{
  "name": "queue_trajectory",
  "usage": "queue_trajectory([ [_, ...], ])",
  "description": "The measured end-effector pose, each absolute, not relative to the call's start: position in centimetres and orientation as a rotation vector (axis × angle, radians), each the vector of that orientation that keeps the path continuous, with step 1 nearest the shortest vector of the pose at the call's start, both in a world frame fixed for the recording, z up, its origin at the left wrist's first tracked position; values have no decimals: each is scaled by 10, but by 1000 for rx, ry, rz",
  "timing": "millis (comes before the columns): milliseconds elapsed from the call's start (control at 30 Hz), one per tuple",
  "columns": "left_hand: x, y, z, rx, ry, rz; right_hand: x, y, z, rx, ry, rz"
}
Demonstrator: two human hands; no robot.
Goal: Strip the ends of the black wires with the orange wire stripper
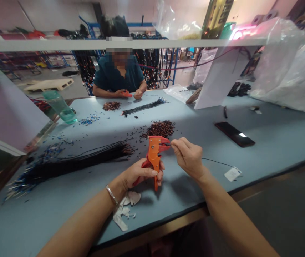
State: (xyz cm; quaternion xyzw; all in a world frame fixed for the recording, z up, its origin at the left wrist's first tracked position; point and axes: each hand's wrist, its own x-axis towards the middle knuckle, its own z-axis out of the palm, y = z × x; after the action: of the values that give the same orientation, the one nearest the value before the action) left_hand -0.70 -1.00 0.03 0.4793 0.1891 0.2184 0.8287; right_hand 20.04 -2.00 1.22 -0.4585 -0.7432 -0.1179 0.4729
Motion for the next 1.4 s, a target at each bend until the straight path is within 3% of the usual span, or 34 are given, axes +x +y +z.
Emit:
queue_trajectory([
  [1400, -7, -11, 0, 1011, 424, 462, 201, -23, 16, -1048, -1799, -262],
])
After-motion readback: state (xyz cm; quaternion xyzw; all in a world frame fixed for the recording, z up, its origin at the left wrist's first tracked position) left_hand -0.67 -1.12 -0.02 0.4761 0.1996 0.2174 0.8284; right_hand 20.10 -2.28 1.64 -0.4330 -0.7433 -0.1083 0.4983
